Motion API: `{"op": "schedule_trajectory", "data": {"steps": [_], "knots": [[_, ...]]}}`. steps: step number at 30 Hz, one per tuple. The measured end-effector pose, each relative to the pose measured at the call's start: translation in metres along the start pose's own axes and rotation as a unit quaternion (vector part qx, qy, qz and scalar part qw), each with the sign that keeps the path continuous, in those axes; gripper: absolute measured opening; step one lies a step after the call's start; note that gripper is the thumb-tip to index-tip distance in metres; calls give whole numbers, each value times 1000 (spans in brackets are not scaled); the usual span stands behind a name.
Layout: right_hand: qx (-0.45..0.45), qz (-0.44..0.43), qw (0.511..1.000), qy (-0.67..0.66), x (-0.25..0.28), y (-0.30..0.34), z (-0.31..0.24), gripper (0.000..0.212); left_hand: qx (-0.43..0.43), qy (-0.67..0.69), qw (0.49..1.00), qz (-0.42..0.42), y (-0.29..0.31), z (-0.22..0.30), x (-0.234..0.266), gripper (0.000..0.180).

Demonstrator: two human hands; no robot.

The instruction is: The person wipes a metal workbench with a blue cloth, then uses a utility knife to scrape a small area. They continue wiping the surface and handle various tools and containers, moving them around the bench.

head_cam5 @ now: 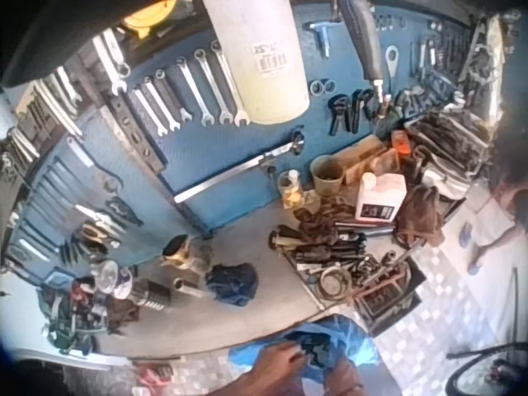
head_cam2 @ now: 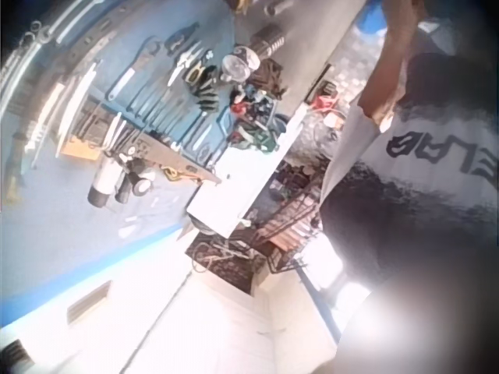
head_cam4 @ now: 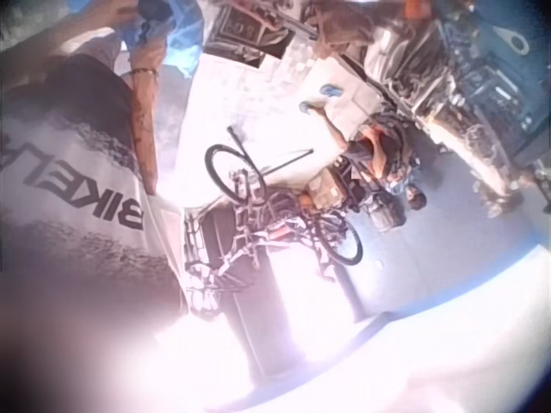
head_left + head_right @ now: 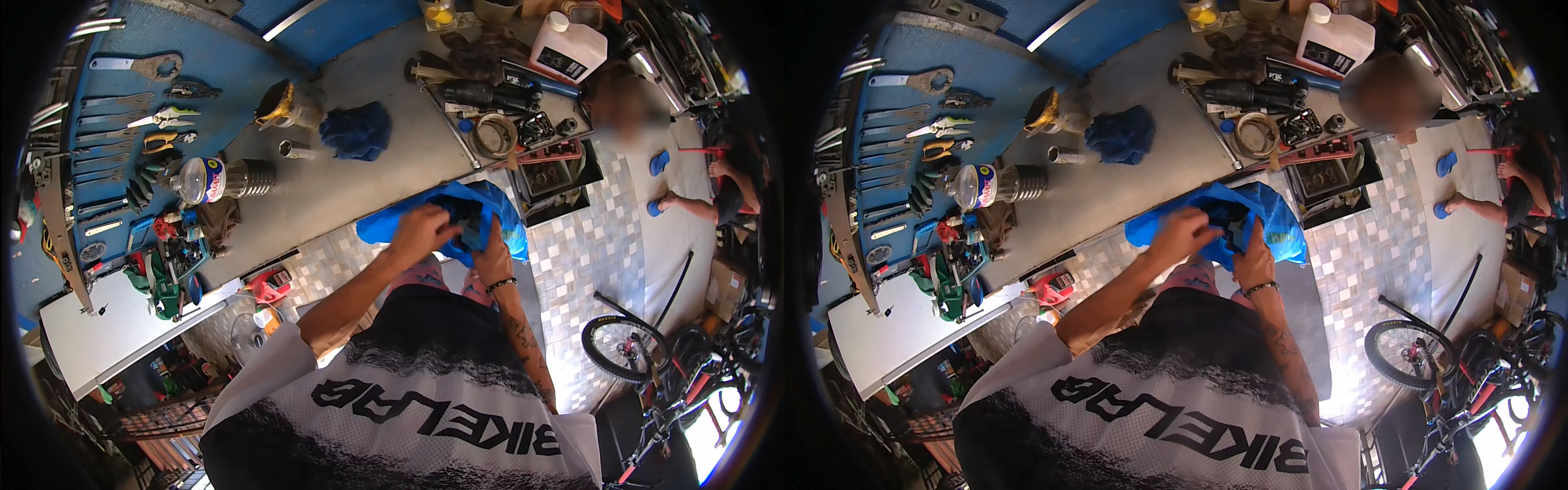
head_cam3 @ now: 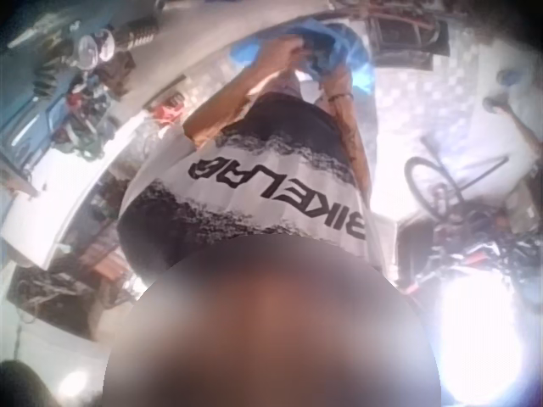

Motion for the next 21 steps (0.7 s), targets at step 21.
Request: {"op": "schedule_trajectory", "data": {"steps": [21], "knots": [[56, 24, 998, 24, -12, -24, 14, 98, 180, -280, 910, 245, -134, -146, 181, 26]]}}
Point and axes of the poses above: each hand's wrist, its own y-axis away from the middle knuckle, its own x-axis out of the back of the hand, z = x × y, the point moved 6 cm from there along -y, towards the middle knuckle, and after that the axes turned 10 degrees about -z, right-handed, at the moved point
